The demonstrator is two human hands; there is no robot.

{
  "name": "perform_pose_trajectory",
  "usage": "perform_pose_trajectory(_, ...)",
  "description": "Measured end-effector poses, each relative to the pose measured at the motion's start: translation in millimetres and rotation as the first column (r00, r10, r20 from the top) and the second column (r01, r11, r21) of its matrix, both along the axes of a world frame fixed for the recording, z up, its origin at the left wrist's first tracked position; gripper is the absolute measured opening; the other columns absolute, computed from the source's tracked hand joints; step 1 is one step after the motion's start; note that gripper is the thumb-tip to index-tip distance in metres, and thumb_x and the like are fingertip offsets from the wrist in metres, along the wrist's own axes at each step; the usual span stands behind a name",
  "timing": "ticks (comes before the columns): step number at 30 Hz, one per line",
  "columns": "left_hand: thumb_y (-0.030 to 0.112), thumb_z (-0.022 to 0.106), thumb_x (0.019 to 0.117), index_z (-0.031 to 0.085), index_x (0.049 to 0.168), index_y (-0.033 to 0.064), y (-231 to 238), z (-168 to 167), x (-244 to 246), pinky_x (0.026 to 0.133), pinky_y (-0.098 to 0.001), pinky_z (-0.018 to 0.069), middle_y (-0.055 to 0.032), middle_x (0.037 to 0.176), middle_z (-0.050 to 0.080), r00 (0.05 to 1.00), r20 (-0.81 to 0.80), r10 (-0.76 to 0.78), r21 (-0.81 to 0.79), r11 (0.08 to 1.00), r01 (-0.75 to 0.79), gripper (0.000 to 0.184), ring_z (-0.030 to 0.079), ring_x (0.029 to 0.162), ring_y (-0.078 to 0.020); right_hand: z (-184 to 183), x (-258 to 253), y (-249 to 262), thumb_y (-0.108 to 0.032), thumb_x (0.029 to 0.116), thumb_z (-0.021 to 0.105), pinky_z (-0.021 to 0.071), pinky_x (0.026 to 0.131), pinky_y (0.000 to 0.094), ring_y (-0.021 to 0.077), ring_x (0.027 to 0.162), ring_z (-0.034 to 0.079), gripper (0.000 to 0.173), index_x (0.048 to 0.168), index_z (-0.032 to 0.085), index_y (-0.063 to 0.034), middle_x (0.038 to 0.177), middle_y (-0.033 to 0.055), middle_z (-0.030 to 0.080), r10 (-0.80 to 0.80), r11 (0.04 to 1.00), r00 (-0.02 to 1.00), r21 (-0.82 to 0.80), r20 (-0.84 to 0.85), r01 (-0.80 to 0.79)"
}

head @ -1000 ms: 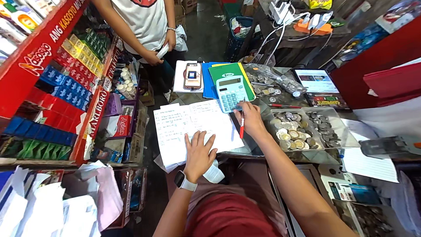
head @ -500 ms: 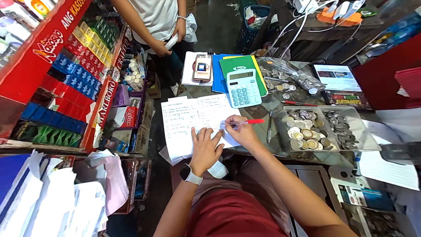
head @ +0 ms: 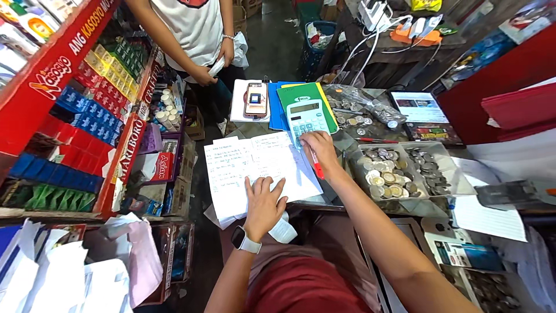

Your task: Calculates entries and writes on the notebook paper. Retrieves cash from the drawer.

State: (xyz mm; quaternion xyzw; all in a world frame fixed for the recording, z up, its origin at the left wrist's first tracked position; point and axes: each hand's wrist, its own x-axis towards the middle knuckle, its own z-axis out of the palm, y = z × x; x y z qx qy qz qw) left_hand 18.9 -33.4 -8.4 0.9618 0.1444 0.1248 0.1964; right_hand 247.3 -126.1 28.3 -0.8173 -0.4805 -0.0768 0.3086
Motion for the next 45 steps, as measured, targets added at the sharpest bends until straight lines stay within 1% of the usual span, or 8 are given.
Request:
perform_pose_trajectory(9,0.045,0.046,0.1026,0.061,0.144,0.0288,1,-3,0,0.113,-0.0791,0.0124,-0.014,0.131,0.064,1.0,0.012,0.008,0.023,1.0,-0.008,0.047,0.053,0.131,-0.0408,3,25,11,-0.031,0.1039,0.058,0.0348,0.106,0.0654,0.0429,0.127,0.056,0.031,0.118,0.07,-0.006,0.121,0.0157,0.071,-0.009,0.985,0.998,-0.17,0.054,0.018)
perform_pose_trajectory(13,0.044,0.048,0.1024,0.061,0.144,0.0278,1,-3,-1,0.113,-0.0799,0.012,-0.0151,0.132,0.064,1.0,0.014,0.008,0.005,1.0,-0.008,0.046,0.053,0.132,-0.0421,4,20,-2,-0.028,0.1039,0.058,0.0353,0.107,0.0672,0.043,0.123,0.059,0.031,0.116,0.07,-0.0025,0.115,0.018,0.071,-0.08,0.992,0.996,-0.091,0.044,0.084)
perform_pose_trajectory(17,0.043,0.048,0.1024,0.061,0.144,0.0269,0,-1,-1,0.112,-0.0801,0.012,-0.0157,0.131,0.064,1.0,0.014,0.005,0.011,1.0,-0.006,0.046,0.053,0.131,-0.0426,-7,16,-19,-0.018,0.1031,0.055,0.0345,0.11,0.0673,0.0438,0.124,0.061,0.035,0.127,0.063,0.0056,0.131,0.0272,0.064,-0.121,0.992,0.992,-0.045,0.022,0.122)
perform_pose_trajectory(21,0.044,0.045,0.1035,0.06,0.145,0.0278,0,0,-1,0.113,-0.0797,0.0117,-0.0154,0.132,0.063,1.0,0.003,0.001,0.012,1.0,-0.001,0.047,0.052,0.133,-0.0423,-8,5,-27,0.003,0.0986,0.049,0.0425,0.107,0.0607,0.0417,0.111,0.066,0.03,0.125,0.063,0.0091,0.114,0.026,0.07,-0.154,0.979,0.981,0.113,-0.117,0.167)
perform_pose_trajectory(23,0.044,0.046,0.1033,0.06,0.144,0.0282,0,-1,-1,0.113,-0.0796,0.0119,-0.0153,0.132,0.063,1.0,0.009,0.005,0.006,1.0,-0.005,0.046,0.052,0.132,-0.0421,0,-6,-30,0.0,0.1,0.045,0.0532,0.093,0.048,0.033,0.097,0.069,0.03,0.121,0.066,0.0067,0.105,0.0239,0.071,-0.144,0.967,0.96,0.171,-0.242,0.188)
perform_pose_trajectory(29,0.043,0.047,0.1032,0.06,0.144,0.0272,0,0,-2,0.112,-0.0806,0.012,-0.0163,0.132,0.063,1.0,0.008,-0.001,0.0,1.0,0.001,0.046,0.053,0.132,-0.0432,7,-31,-37,-0.007,0.1007,0.049,0.0525,0.087,0.0286,0.0146,0.098,0.064,0.03,0.119,0.071,0.0021,0.111,0.0169,0.068,-0.06,0.967,0.873,0.187,-0.484,0.17)
perform_pose_trajectory(32,0.044,0.047,0.1032,0.06,0.144,0.0275,1,0,-2,0.112,-0.0805,0.0121,-0.0163,0.131,0.064,1.0,0.011,0.0,0.007,1.0,0.0,0.046,0.053,0.131,-0.0432,10,-40,-35,-0.009,0.0976,0.054,0.0531,0.077,0.0203,0.0025,0.082,0.064,0.021,0.109,0.069,0.0013,0.096,0.0064,0.07,-0.031,0.96,0.778,0.197,-0.627,0.197)
perform_pose_trajectory(45,0.042,0.048,0.1039,0.064,0.14,0.03,1,2,-2,0.112,-0.0799,0.0147,-0.0157,0.13,0.064,0.999,0.036,-0.01,-0.016,1.0,0.01,0.041,0.053,0.131,-0.0429,16,-46,-39,-0.01,0.0991,0.058,0.0554,0.075,0.0212,0.0021,0.078,0.066,0.018,0.109,0.068,0.0018,0.088,0.0036,0.071,0.004,0.991,0.728,0.101,-0.685,0.09)
